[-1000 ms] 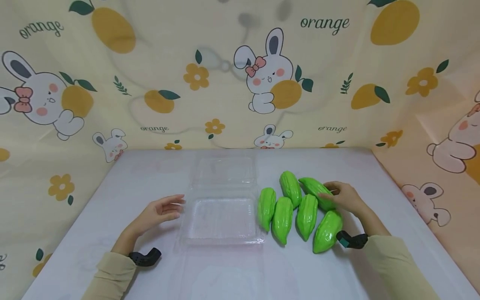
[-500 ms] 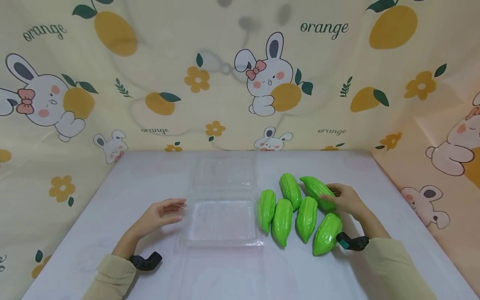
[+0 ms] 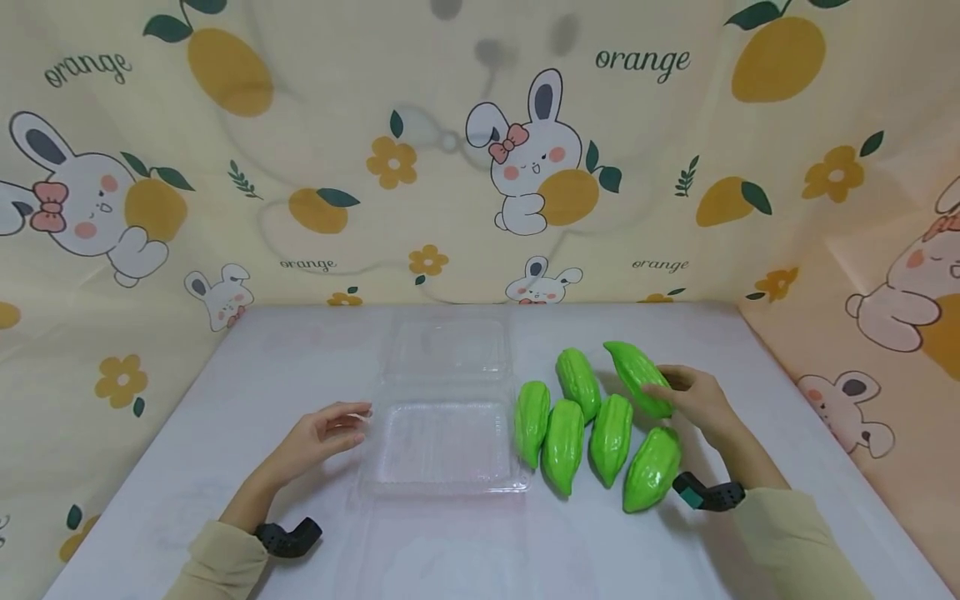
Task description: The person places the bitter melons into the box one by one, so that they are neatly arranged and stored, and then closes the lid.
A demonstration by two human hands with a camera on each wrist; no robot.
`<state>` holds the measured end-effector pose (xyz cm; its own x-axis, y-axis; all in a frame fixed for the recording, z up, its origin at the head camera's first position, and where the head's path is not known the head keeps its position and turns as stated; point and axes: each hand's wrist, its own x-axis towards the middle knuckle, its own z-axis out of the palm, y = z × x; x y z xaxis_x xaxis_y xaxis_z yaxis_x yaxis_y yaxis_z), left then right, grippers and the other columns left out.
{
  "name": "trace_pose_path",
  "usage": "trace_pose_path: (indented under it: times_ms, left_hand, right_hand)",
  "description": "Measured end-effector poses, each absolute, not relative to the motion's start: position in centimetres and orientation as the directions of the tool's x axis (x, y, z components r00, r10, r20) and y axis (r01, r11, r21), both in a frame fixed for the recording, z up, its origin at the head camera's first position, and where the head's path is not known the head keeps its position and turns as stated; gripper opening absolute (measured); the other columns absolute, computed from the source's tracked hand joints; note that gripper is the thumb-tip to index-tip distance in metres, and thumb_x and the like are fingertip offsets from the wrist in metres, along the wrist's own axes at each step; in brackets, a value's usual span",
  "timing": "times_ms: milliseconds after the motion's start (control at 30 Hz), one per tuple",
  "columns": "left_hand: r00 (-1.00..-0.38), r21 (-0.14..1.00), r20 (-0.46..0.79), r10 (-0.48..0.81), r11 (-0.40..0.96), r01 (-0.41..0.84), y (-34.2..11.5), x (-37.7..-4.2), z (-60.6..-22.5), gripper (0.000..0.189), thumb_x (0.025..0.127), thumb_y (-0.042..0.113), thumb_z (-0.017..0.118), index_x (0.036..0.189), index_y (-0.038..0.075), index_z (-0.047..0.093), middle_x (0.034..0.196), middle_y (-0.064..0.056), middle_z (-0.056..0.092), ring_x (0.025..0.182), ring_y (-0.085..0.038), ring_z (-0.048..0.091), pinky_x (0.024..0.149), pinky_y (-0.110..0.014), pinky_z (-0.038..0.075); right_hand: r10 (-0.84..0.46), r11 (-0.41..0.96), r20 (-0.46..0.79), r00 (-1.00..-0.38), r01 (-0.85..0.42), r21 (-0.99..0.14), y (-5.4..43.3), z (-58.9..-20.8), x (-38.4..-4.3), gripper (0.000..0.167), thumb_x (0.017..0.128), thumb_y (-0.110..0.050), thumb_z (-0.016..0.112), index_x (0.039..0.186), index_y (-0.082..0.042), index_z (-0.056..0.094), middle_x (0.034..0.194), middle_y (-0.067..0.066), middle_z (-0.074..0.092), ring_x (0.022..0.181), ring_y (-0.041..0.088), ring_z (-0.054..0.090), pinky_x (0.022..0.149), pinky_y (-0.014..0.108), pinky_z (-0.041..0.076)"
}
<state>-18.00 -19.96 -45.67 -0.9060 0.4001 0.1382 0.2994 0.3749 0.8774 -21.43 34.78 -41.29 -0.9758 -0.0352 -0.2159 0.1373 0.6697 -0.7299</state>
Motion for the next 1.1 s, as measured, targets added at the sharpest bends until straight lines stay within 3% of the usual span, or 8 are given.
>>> trace_pose_path:
  times_ms: [133, 233, 333, 400, 467, 567, 867, 1100]
  left_hand:
    - [-0.899, 0.878, 0.142, 0.413, 0.368, 0.307, -20.1, -17.9, -45.8, 0.055, 0.086, 0.014, 0.073, 0.133, -0.004, 0.052, 0.130, -0.025, 0.059, 0.112, -0.032, 0.062, 0.098, -0.024, 0.053]
    - [-0.897, 0.885, 0.140, 0.418, 0.354, 0.303, -20.2, -17.9, -46.1, 0.058, 0.084, 0.014, 0.074, 0.135, -0.003, 0.051, 0.130, -0.024, 0.058, 0.110, -0.025, 0.062, 0.097, -0.019, 0.051]
    - [-0.897, 0.888, 0.143, 0.418, 0.346, 0.302, -20.2, -17.9, -46.2, 0.058, 0.085, 0.014, 0.074, 0.135, -0.003, 0.051, 0.130, -0.023, 0.058, 0.109, -0.023, 0.062, 0.097, -0.018, 0.051]
    - [-0.897, 0.890, 0.144, 0.417, 0.342, 0.302, -20.2, -17.8, -46.3, 0.058, 0.085, 0.014, 0.074, 0.135, -0.003, 0.051, 0.130, -0.024, 0.058, 0.108, -0.023, 0.062, 0.097, -0.017, 0.051]
    - [-0.896, 0.890, 0.149, 0.418, 0.339, 0.306, -20.2, -17.8, -46.3, 0.058, 0.085, 0.013, 0.073, 0.135, -0.004, 0.050, 0.130, -0.025, 0.057, 0.108, -0.023, 0.063, 0.097, -0.017, 0.050]
    - [-0.893, 0.892, 0.152, 0.423, 0.330, 0.308, -20.2, -17.9, -46.3, 0.058, 0.085, 0.013, 0.073, 0.135, -0.005, 0.050, 0.131, -0.027, 0.056, 0.108, -0.023, 0.063, 0.097, -0.015, 0.050]
    - [-0.889, 0.897, 0.153, 0.433, 0.317, 0.309, -20.3, -17.8, -46.0, 0.058, 0.086, 0.012, 0.072, 0.136, -0.006, 0.049, 0.132, -0.027, 0.055, 0.108, -0.019, 0.062, 0.098, -0.018, 0.050]
    - [-0.891, 0.892, 0.149, 0.428, 0.330, 0.308, -20.2, -17.8, -46.2, 0.057, 0.086, 0.012, 0.072, 0.136, -0.004, 0.049, 0.131, -0.026, 0.056, 0.107, -0.025, 0.063, 0.095, -0.017, 0.050]
  right_hand:
    - [-0.012, 0.652, -0.214, -0.977, 0.154, -0.742, 34.5, -41.0, -21.2, 0.082, 0.096, -0.048, 0.053, 0.147, 0.010, 0.025, 0.148, 0.037, 0.032, 0.126, 0.046, 0.044, 0.103, 0.062, 0.041]
    - [0.000, 0.655, -0.200, -0.980, 0.151, -0.740, 34.3, -40.8, -21.2, 0.080, 0.096, -0.048, 0.053, 0.146, 0.010, 0.028, 0.146, 0.035, 0.037, 0.107, 0.017, 0.057, 0.096, 0.042, 0.050]
    - [0.010, 0.656, -0.203, -0.979, 0.159, -0.738, 34.2, -40.8, -21.1, 0.081, 0.095, -0.049, 0.054, 0.146, 0.009, 0.030, 0.146, 0.033, 0.039, 0.097, -0.004, 0.050, 0.090, 0.026, 0.049]
    - [0.011, 0.642, -0.213, -0.977, 0.170, -0.748, 34.0, -40.7, -21.1, 0.082, 0.095, -0.050, 0.054, 0.146, 0.009, 0.029, 0.147, 0.033, 0.037, 0.102, 0.003, 0.053, 0.092, 0.028, 0.050]
    - [0.008, 0.625, -0.224, -0.975, 0.179, -0.760, 33.7, -40.7, -21.1, 0.082, 0.095, -0.050, 0.053, 0.147, 0.009, 0.027, 0.149, 0.033, 0.035, 0.114, 0.020, 0.054, 0.098, 0.038, 0.050]
    - [-0.001, 0.589, -0.249, -0.969, 0.200, -0.783, 33.3, -40.5, -21.0, 0.084, 0.096, -0.050, 0.052, 0.149, 0.009, 0.022, 0.151, 0.034, 0.030, 0.131, 0.041, 0.040, 0.108, 0.056, 0.041]
    - [-0.029, 0.441, -0.291, -0.956, 0.249, -0.862, 31.8, -39.6, -20.8, 0.083, 0.098, -0.041, 0.052, 0.150, 0.011, 0.013, 0.156, 0.032, 0.016, 0.139, 0.044, 0.025, 0.116, 0.063, 0.026]
    - [-0.070, 0.351, -0.318, -0.945, 0.275, -0.895, 30.7, -39.1, -20.4, 0.083, 0.099, -0.037, 0.052, 0.151, 0.010, 0.006, 0.159, 0.031, 0.005, 0.146, 0.046, 0.013, 0.119, 0.063, 0.019]
